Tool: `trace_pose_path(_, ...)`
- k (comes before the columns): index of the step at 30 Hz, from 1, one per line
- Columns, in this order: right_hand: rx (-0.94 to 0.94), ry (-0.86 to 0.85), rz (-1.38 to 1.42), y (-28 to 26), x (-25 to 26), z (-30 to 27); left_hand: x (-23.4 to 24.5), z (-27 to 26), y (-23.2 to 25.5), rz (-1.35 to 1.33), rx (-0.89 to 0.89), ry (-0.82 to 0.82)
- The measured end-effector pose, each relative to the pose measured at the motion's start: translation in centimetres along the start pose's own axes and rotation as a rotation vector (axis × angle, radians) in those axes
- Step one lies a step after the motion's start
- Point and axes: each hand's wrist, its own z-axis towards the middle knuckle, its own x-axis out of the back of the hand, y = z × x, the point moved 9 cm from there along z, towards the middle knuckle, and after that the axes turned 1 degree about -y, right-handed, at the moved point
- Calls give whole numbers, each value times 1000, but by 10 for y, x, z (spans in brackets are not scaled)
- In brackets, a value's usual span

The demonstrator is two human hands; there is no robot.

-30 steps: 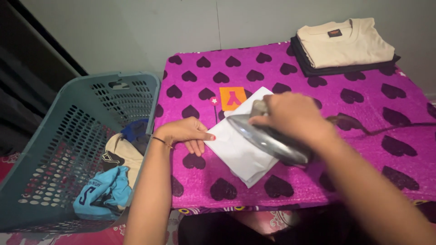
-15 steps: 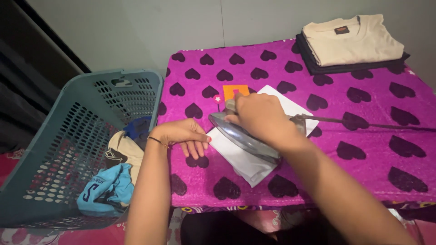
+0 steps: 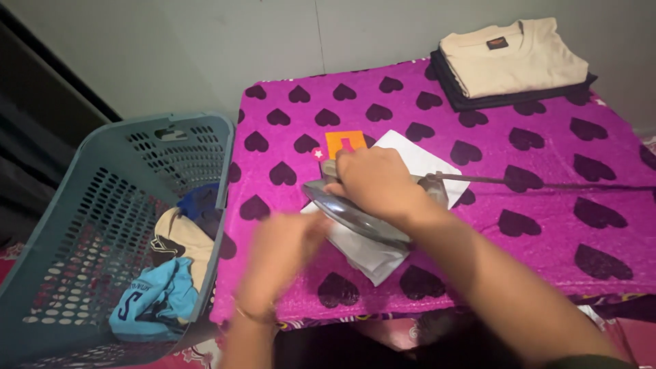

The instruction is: Ironing and folding white clothes on a table.

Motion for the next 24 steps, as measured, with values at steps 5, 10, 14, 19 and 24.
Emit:
trace_pose_path(5,71,117,19,-5,4,-13,-19,-65,85,135,-347,701)
trace_pose_path(10,59,69,24,1,13,-56,-23,-86,96,56,-436,752)
trace_pose_path(14,99,118,22,0,22,-65,-31,-87,87,-39,-411,711)
trace_pose_path(19,87,56,44,-8,7,-23,-32,-88,89,-46,-407,703)
trace_pose_path(24,76,-3,122,-12,16,-29,-38,-89,87,-6,-430,749)
